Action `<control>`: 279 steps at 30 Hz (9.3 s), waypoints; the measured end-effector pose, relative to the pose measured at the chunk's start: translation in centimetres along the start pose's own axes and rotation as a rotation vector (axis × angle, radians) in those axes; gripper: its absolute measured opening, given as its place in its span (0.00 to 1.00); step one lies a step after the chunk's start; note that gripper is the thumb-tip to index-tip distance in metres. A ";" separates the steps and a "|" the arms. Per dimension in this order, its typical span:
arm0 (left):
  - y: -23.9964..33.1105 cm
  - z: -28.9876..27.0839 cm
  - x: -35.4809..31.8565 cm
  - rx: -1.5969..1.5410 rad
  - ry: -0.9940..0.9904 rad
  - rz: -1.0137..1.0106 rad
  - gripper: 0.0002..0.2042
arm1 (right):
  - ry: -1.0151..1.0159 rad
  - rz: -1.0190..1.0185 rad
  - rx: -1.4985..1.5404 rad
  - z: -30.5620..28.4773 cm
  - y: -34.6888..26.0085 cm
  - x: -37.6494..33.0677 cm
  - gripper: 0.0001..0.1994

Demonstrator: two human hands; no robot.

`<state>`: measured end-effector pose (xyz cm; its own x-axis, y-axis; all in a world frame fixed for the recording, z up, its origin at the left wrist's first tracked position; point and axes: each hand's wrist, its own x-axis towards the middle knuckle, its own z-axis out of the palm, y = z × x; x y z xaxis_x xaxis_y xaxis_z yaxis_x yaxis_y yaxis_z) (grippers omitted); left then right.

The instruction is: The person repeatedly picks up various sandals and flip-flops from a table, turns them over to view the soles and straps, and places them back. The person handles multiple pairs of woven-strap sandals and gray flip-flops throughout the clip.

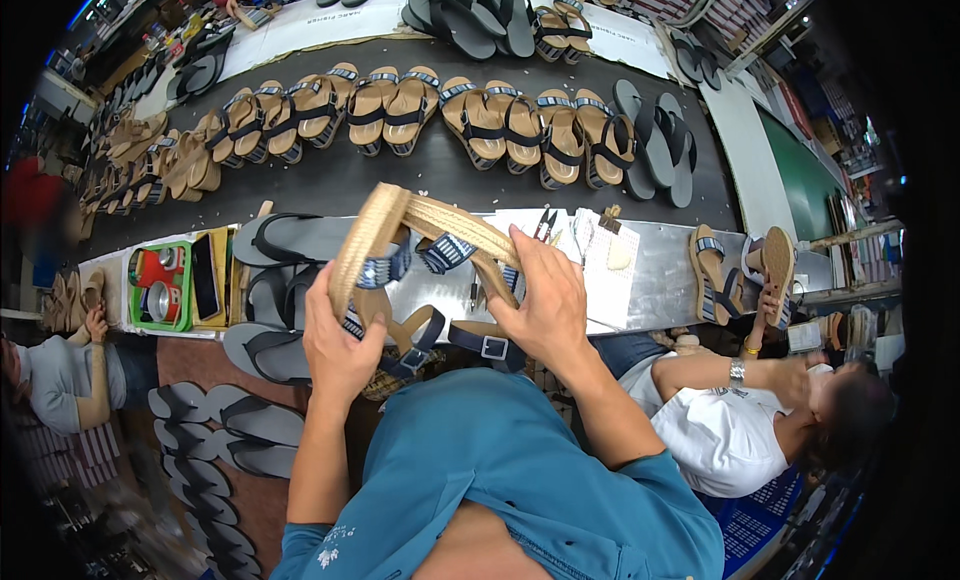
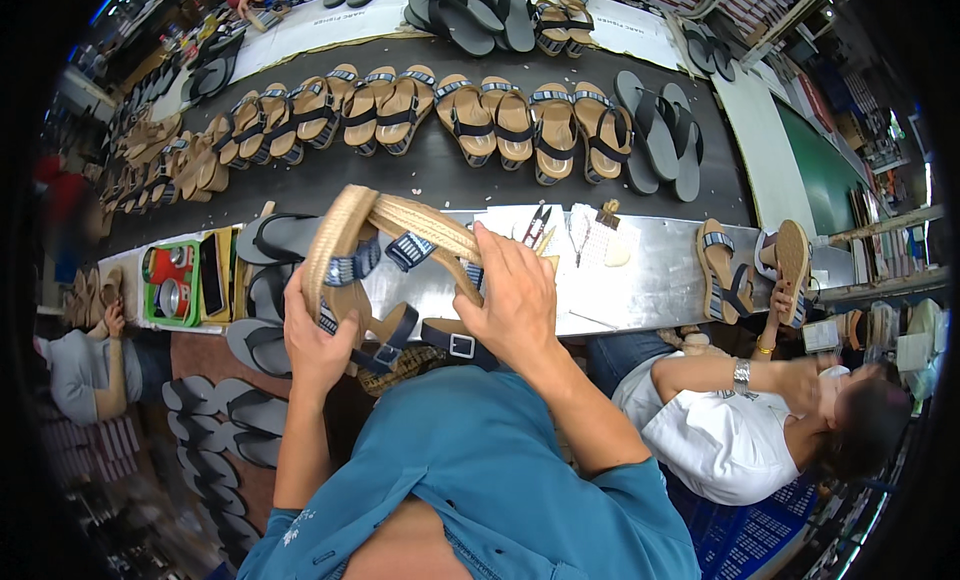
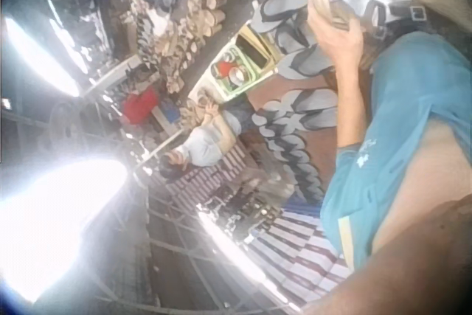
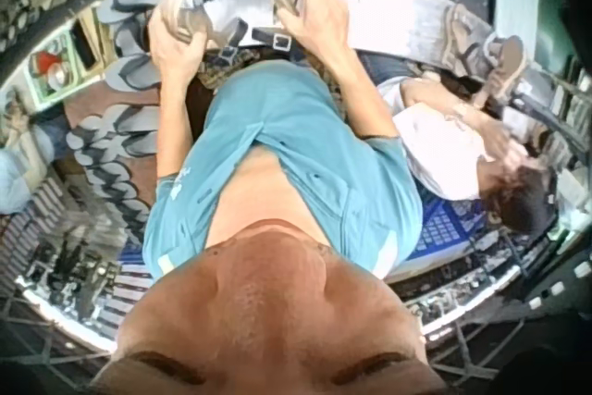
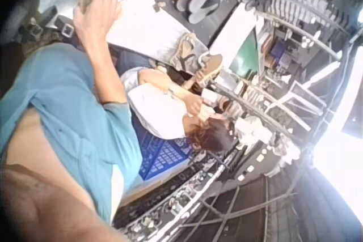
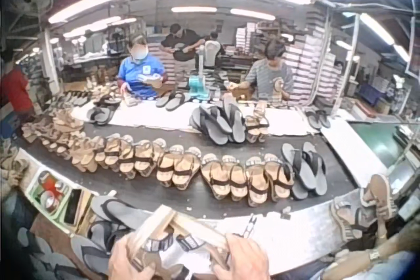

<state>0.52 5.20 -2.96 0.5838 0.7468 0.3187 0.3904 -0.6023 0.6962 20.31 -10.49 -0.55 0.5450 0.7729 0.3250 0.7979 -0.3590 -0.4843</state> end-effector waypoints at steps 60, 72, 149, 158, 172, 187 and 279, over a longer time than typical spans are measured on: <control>-7.3 -1.1 1.1 -1.541 0.066 -0.508 0.49 | -0.074 0.030 0.768 0.3 -8.7 5.3 0.14; -8.0 1.8 8.4 -1.494 -0.050 -0.237 0.55 | -0.725 -0.050 0.952 0.9 -7.2 16.5 0.22; -4.0 20.6 6.1 -0.274 -0.550 -0.522 0.17 | 0.343 1.081 -0.313 -4.7 56.9 17.1 0.20; -3.7 16.3 3.7 -0.337 -0.478 -0.517 0.17 | 0.883 0.661 -0.445 -14.9 47.3 16.5 0.14; 10.8 9.5 5.3 -0.870 -0.610 0.220 0.57 | 0.824 0.271 0.618 -5.4 4.8 4.6 0.09; 2.9 -3.6 -1.6 -1.275 -0.326 -0.333 0.31 | 0.157 0.520 1.270 -1.0 -6.3 -4.9 0.28; 3.5 -5.1 -5.8 -1.519 -0.120 -0.476 0.37 | -0.137 0.122 0.877 -1.7 -12.4 -3.5 0.31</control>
<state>-5.13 0.16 0.93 0.6999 0.7067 -0.1041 -0.4519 0.5509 0.7016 8.96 -9.67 5.65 0.5330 0.8313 0.1575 0.2221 0.0422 -0.9741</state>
